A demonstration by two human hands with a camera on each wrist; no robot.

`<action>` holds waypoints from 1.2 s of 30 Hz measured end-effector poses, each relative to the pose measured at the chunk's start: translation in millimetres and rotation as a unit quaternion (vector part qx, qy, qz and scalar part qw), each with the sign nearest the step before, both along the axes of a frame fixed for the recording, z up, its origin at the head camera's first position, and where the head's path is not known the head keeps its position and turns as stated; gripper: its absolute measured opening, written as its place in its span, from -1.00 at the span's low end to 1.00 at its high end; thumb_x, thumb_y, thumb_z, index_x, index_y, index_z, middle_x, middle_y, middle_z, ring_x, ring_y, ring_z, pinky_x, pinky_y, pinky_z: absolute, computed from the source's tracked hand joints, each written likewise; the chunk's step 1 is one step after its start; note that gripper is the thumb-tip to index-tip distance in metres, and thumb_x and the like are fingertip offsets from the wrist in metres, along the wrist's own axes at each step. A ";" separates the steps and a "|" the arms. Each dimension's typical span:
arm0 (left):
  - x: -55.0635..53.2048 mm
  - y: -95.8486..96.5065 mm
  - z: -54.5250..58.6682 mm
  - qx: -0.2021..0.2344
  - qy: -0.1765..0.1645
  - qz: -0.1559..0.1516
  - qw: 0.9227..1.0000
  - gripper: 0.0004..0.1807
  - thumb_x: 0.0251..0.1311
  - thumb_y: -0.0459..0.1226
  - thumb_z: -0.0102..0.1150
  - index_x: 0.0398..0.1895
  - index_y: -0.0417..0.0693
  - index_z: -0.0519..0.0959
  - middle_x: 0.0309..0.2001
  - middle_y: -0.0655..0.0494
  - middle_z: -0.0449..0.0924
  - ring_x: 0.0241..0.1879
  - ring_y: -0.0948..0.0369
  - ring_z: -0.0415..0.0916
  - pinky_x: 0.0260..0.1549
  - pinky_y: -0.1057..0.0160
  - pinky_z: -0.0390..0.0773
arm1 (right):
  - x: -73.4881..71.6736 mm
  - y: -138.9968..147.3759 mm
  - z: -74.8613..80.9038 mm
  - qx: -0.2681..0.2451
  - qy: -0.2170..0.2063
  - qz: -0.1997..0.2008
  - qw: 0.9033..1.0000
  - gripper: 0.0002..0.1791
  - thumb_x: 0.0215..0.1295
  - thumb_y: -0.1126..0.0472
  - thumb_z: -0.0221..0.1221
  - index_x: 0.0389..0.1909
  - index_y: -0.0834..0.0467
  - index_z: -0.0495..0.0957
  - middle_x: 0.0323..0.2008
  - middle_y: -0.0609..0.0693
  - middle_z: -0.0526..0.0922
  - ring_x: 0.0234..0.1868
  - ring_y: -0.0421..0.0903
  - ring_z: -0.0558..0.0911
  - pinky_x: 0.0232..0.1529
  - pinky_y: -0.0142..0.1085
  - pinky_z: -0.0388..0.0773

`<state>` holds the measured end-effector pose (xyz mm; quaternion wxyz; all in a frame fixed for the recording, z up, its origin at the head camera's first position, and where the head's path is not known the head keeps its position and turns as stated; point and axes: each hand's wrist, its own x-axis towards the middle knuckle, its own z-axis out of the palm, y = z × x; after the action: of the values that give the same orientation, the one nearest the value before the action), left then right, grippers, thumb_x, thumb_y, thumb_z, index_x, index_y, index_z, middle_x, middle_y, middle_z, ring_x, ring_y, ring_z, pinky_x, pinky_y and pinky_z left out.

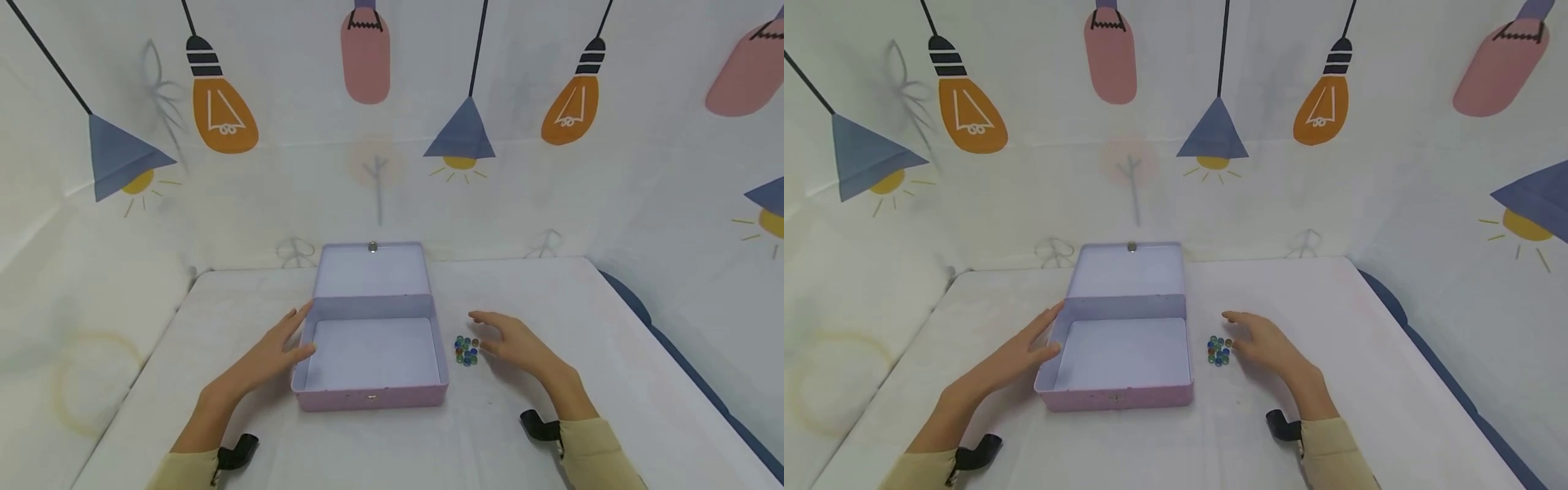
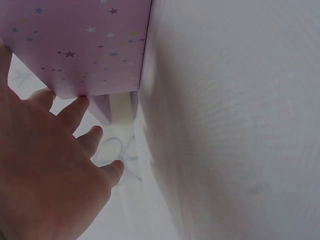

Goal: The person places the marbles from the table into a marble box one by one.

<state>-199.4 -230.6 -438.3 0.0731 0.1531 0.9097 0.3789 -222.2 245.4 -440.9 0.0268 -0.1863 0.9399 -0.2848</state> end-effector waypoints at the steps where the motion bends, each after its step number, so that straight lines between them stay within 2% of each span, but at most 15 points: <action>1: 0.5 0.0 0.5 0.003 -0.005 -0.001 1.000 -0.11 0.34 0.12 0.09 0.59 0.48 -0.18 0.62 -0.09 -0.20 0.58 -0.25 -0.30 0.29 -0.56 -0.08 | -0.8 -0.5 0.3 0.000 0.001 0.001 1.000 -0.37 0.24 0.32 0.26 0.37 0.16 0.41 0.32 0.14 0.51 0.37 0.23 0.44 0.34 0.18 0.34; 6: 3.7 -0.5 3.6 0.018 -0.027 -0.021 0.999 0.02 0.27 0.09 0.20 0.60 0.43 -0.27 0.63 -0.07 -0.28 0.58 -0.23 -0.33 0.31 -0.53 -0.09 | -3.8 -0.8 -1.5 0.000 0.011 0.014 1.000 -0.43 0.22 0.36 0.26 0.30 0.21 0.48 0.23 0.15 0.60 0.28 0.20 0.53 0.29 0.16 0.40; 13: 7.8 -4.4 8.4 0.026 -0.035 -0.054 0.998 0.15 0.18 -0.02 0.33 0.61 0.33 -0.31 0.63 -0.07 -0.31 0.58 -0.23 -0.32 0.31 -0.53 -0.08 | -2.6 3.7 -10.3 0.006 0.062 0.043 0.997 -0.57 0.13 0.47 0.25 0.07 0.23 0.63 0.03 0.08 0.72 0.15 0.15 0.63 0.20 0.09 0.50; 21: 8.3 -9.4 11.7 0.032 -0.043 -0.076 0.996 0.22 0.12 -0.09 0.40 0.62 0.27 -0.32 0.63 -0.04 -0.35 0.59 -0.20 -0.35 0.33 -0.51 -0.10 | -10.3 0.3 -11.6 0.016 0.112 0.073 0.991 -0.67 0.07 0.51 0.29 -0.12 0.22 0.70 -0.20 -0.02 0.75 -0.09 0.02 0.71 0.01 -0.05 0.61; 24: 8.1 -9.5 12.8 0.036 -0.041 -0.083 0.995 0.25 0.10 -0.09 0.42 0.62 0.21 -0.34 0.63 -0.05 -0.35 0.58 -0.23 -0.33 0.33 -0.51 -0.10 | -9.7 -1.7 -8.3 0.027 0.109 0.073 0.991 -0.71 0.08 0.51 0.29 -0.17 0.20 0.71 -0.24 -0.04 0.75 -0.13 -0.01 0.70 -0.03 -0.08 0.63; 28: 8.3 -11.0 11.9 0.042 -0.052 -0.087 0.994 0.26 0.10 -0.08 0.42 0.61 0.26 -0.37 0.63 0.00 -0.38 0.58 -0.22 -0.35 0.33 -0.51 -0.11 | -8.3 -6.1 -5.8 0.036 0.092 0.065 0.993 -0.77 0.11 0.48 0.29 -0.23 0.17 0.72 -0.26 -0.07 0.73 -0.16 -0.04 0.70 -0.06 -0.10 0.63; 36: 9.4 -12.0 13.1 0.070 -0.097 -0.096 0.988 0.28 0.11 -0.03 0.42 0.59 0.39 -0.43 0.62 0.17 -0.48 0.59 -0.13 -0.45 0.33 -0.52 -0.19 | -8.0 -11.5 -4.0 0.052 0.094 0.054 0.993 -0.82 0.12 0.45 0.30 -0.28 0.16 0.72 -0.31 -0.08 0.72 -0.21 -0.08 0.69 -0.10 -0.13 0.64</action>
<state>-190.0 -242.6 -425.3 0.1863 0.2069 0.8504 0.4464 -230.1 234.0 -445.0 -0.0361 -0.2614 0.9402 -0.2154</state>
